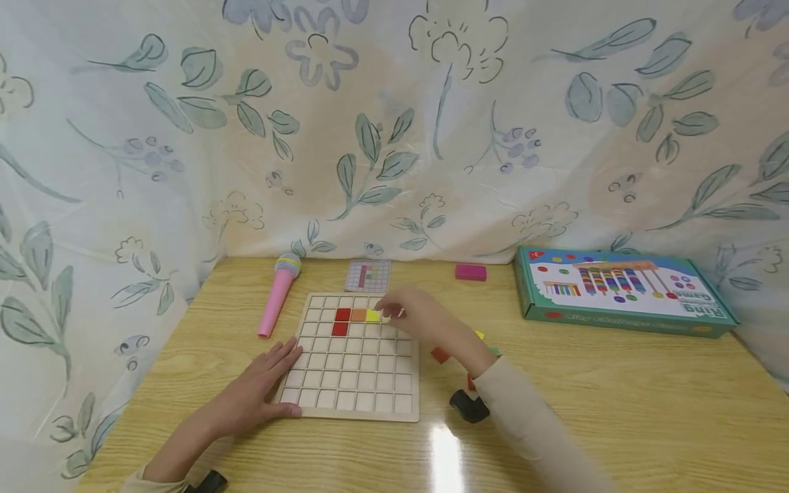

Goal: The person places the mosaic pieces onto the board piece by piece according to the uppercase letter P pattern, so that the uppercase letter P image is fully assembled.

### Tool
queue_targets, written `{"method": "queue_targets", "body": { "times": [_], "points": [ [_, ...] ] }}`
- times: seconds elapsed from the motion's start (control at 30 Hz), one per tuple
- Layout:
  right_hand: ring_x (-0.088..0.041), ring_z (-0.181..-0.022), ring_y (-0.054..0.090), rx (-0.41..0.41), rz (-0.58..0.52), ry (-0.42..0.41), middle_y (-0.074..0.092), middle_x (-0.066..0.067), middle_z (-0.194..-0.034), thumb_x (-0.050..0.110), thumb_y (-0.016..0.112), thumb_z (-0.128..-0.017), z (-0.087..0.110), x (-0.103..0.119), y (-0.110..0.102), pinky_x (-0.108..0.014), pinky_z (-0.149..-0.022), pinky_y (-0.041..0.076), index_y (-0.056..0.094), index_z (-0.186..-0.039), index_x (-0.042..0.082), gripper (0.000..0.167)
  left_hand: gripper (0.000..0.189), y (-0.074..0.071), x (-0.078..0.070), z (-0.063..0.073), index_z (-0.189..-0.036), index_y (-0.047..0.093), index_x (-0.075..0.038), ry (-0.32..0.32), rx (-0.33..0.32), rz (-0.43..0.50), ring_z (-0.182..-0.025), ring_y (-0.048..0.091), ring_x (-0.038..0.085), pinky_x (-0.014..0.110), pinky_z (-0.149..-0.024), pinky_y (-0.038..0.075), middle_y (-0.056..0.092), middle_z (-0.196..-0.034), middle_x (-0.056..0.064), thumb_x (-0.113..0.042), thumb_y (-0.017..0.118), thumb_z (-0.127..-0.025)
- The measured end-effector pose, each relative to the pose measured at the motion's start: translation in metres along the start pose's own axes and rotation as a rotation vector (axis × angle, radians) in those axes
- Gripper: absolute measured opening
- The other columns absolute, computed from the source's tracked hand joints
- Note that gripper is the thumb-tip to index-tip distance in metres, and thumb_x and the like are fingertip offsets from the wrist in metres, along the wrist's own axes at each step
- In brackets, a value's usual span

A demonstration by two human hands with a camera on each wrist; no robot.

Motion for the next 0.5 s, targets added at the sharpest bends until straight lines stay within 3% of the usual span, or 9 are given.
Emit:
{"method": "queue_targets", "body": {
  "times": [0.3, 0.5],
  "points": [
    [-0.019, -0.096, 0.063, 0.051, 0.073, 0.068, 0.070, -0.003, -0.103, -0.009, 0.068, -0.085, 0.052, -0.035, -0.003, -0.037, -0.084, 0.056, 0.068, -0.119, 0.003, 0.036, 0.096, 0.001, 0.001, 0.000, -0.152, 0.031, -0.002, 0.005, -0.007, -0.012, -0.146, 0.018, 0.042, 0.060, -0.116, 0.018, 0.024, -0.160, 0.017, -0.055, 0.070, -0.082],
    [-0.017, -0.096, 0.064, 0.067, 0.090, 0.045, 0.070, 0.002, -0.100, -0.010, 0.069, -0.081, 0.069, -0.047, 0.001, -0.035, -0.083, 0.056, 0.068, -0.119, 0.003, 0.040, 0.096, 0.002, 0.001, -0.001, -0.152, 0.031, -0.002, 0.007, -0.009, -0.017, -0.146, 0.019, 0.042, 0.060, -0.116, 0.019, 0.024, -0.160, 0.017, -0.055, 0.070, -0.082]
  ]
}}
Point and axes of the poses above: each hand's wrist, its own z-axis away from the middle knuckle, its own y-axis out of the palm, x = y × z, the point moved 10 cm from there along -z, towards the middle knuckle
